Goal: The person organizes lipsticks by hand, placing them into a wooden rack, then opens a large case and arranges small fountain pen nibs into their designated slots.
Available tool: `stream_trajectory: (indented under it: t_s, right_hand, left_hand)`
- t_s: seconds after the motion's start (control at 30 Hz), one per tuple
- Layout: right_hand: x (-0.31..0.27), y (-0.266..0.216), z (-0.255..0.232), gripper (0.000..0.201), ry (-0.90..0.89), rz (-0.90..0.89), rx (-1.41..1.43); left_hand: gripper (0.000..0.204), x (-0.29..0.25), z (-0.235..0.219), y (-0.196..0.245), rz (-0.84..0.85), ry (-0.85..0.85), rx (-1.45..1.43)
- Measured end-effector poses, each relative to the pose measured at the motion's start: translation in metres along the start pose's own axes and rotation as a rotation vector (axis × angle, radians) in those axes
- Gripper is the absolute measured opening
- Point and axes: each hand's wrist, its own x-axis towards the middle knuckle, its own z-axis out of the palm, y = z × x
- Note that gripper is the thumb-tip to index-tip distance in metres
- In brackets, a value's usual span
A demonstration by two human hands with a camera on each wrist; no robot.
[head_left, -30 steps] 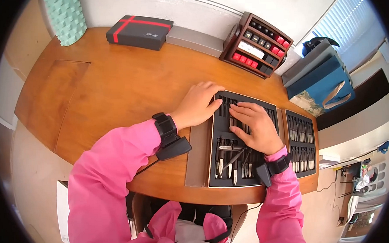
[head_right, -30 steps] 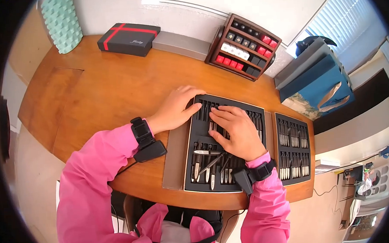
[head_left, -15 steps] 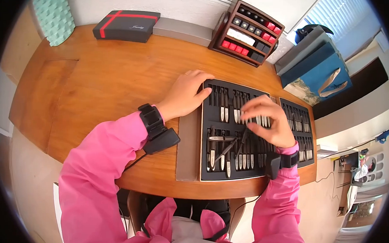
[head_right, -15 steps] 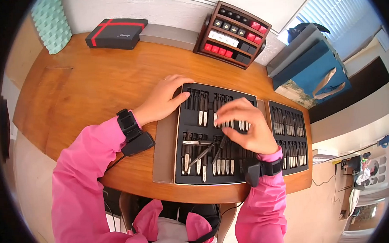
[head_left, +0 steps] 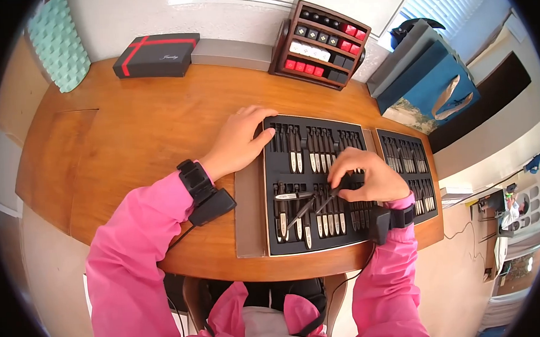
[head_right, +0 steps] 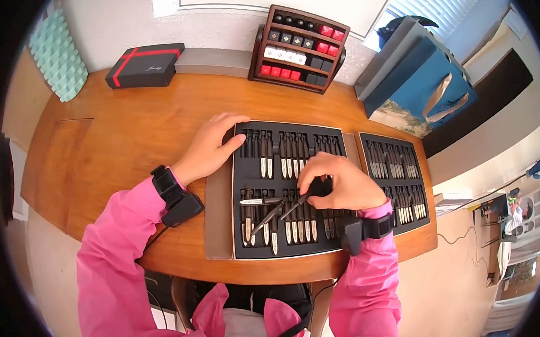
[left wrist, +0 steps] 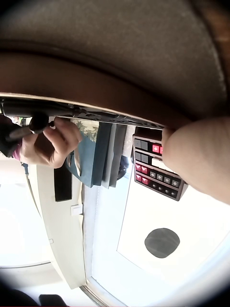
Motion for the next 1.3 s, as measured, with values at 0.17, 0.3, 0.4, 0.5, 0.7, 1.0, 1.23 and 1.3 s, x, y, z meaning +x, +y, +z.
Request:
stream_trajectory:
  t_s: [0.17, 0.3, 0.4, 0.5, 0.7, 1.0, 1.23, 1.3]
  right_hand:
    - [-0.01, 0.0, -0.009, 0.017, 0.244, 0.232, 0.439]
    - [0.019, -0.013, -0.002, 0.017, 0.354, 0.277, 0.486]
    - [0.041, -0.01, 0.002, 0.014, 0.287, 0.16, 0.399]
    - [0.06, -0.009, -0.001, 0.012, 0.189, 0.11, 0.381]
    - [0.089, 0.007, -0.014, 0.015, -0.044, 0.096, 0.188]
    - [0.109, 0.03, 0.013, 0.013, 0.049, 0.017, 0.224]
    - [0.089, 0.031, 0.019, 0.021, 0.243, -0.084, 0.274]
    - [0.077, 0.023, 0.018, 0.024, 0.322, -0.027, 0.078]
  left_hand:
    - [0.036, 0.0, 0.001, -0.001, 0.015, 0.009, -0.01]
    - [0.036, 0.001, 0.0, -0.001, 0.014, -0.009, -0.018]
    - [0.036, 0.001, 0.003, -0.002, 0.028, 0.03, -0.023]
    - [0.036, 0.001, 0.001, -0.001, 0.031, 0.025, -0.022]
    - [0.036, 0.002, 0.0, 0.0, 0.03, 0.009, -0.018]
    - [0.036, 0.003, 0.003, -0.004, 0.055, 0.046, -0.011]
    - [0.037, 0.004, 0.003, -0.002, 0.031, 0.031, -0.01]
    - [0.037, 0.004, 0.002, -0.003, 0.032, 0.025, -0.006]
